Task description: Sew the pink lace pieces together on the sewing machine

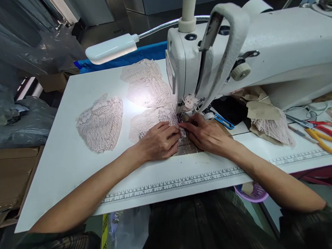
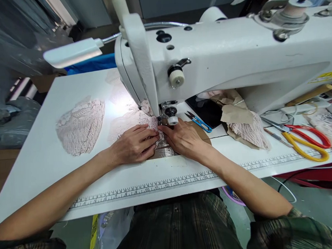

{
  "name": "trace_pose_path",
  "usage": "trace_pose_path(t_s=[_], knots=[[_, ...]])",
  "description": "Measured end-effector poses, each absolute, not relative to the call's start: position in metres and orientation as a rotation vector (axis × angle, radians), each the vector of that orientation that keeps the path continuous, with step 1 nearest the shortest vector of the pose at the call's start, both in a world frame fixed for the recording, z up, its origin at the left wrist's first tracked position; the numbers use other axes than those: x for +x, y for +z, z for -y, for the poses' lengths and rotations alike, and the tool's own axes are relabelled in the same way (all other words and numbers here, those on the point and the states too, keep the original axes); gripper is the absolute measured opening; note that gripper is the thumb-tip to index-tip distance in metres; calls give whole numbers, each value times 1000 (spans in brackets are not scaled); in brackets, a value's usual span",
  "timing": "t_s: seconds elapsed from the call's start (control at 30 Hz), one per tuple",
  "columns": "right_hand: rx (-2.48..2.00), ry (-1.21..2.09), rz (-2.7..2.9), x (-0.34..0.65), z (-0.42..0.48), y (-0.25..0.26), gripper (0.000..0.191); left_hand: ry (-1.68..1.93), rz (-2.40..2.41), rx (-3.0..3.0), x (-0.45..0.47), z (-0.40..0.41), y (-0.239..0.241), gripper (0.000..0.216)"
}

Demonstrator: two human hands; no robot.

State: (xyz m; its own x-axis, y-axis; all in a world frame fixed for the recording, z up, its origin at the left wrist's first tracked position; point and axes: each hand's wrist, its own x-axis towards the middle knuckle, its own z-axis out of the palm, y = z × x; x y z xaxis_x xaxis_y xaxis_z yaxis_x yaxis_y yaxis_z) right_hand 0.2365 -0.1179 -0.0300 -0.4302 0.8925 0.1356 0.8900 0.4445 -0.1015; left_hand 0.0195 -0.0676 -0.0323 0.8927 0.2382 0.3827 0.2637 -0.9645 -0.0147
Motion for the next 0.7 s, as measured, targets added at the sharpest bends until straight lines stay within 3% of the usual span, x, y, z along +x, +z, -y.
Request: trace_pose_path(t_s=[0.7], knots=[[-1418, -7, 2517, 240, 119, -28, 37, -510, 485, -3003, 17, 50, -34, 26]])
